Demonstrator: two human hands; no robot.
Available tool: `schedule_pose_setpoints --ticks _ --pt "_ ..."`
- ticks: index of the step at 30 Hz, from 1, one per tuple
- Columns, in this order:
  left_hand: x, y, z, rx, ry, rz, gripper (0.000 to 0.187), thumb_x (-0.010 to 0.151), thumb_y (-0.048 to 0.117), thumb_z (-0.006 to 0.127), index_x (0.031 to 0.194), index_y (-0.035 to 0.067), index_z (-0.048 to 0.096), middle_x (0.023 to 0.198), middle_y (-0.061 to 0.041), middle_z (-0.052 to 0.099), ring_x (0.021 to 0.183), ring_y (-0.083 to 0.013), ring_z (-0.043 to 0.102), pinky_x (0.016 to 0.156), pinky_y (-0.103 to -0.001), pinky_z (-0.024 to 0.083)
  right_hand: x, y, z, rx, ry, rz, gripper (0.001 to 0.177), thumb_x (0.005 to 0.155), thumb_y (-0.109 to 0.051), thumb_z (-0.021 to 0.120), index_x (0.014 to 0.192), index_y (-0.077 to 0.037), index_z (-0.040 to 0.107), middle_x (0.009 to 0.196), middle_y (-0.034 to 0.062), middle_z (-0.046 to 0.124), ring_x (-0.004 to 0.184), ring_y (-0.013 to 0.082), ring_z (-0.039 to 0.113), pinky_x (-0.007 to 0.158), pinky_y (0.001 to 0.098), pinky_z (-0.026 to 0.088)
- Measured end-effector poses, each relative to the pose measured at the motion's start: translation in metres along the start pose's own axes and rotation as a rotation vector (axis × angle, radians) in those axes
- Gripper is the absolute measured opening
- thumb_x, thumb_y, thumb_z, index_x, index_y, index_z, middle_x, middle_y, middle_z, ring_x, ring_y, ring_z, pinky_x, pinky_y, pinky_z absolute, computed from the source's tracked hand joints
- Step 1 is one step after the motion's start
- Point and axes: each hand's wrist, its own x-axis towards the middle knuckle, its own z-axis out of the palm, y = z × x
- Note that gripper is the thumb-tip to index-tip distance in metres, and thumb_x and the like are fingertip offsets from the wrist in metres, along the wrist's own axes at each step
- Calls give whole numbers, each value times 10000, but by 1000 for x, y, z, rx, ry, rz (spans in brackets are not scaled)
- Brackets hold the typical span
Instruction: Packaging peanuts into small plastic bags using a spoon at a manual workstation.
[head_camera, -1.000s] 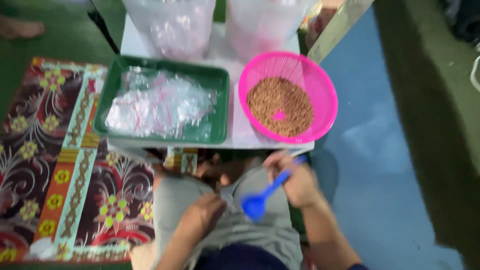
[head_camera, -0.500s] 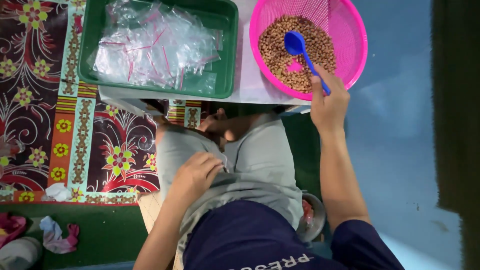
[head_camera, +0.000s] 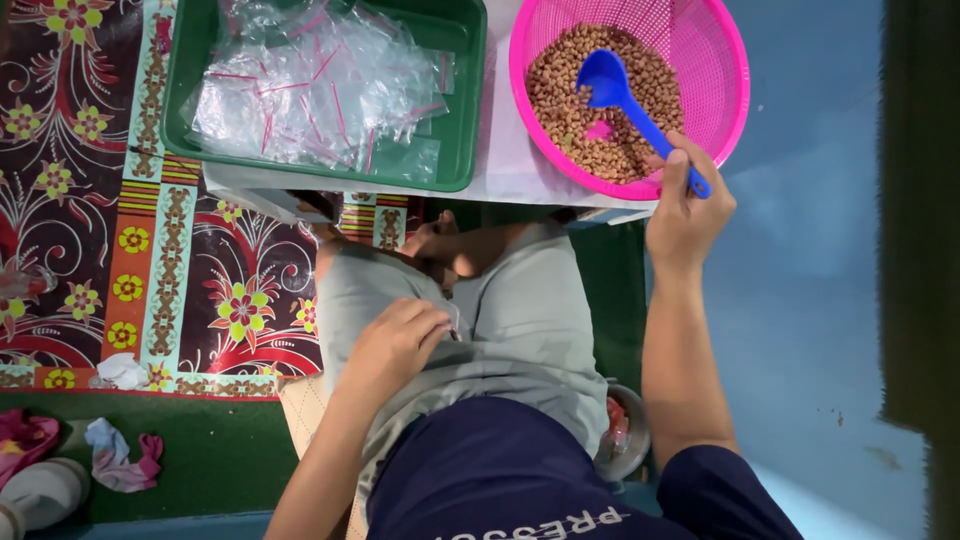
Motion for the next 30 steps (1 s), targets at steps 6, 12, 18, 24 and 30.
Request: schedule_pose_setpoints --ticks 6,12,18,24,30 --pt "0 0 3 -1 -8 -5 110 988 243 695 989 136 724 884 -15 671 929 -217 692 753 -294 592 0 -9 -3 21 20 7 297 1134 -253 581 1161 -36 782 830 142 770 723 193 696 724 339 578" --pt "5 5 -2 -40 20 -30 95 967 205 714 960 112 733 846 -37 678 867 -242 707 734 -304 595 -2 0 -2 29 37 52 267 1116 -218 589 1157 -29 773 815 141 762 708 170 663 716 317 571" --pt "2 -11 6 61 159 -88 98 911 199 766 980 160 710 918 -1 673 908 -234 703 766 -326 601 -10 -16 -18 346 102 285 303 1056 -197 582 1137 45 744 769 189 726 617 97 573 558 178 481" --pt "19 -10 -22 -130 315 -294 295 910 69 749 1161 24 602 1005 -135 677 850 -326 662 743 -392 517 -37 -74 -38 704 -144 495 261 1065 -268 626 1175 -40 688 881 88 687 633 61 531 552 134 375" --pt "33 -11 -26 -181 341 -341 414 908 83 758 1209 42 477 945 -59 694 836 -228 678 710 -336 504 -79 -84 -24 658 -318 389 346 1086 -278 596 1261 17 640 932 134 693 715 131 617 652 171 488"
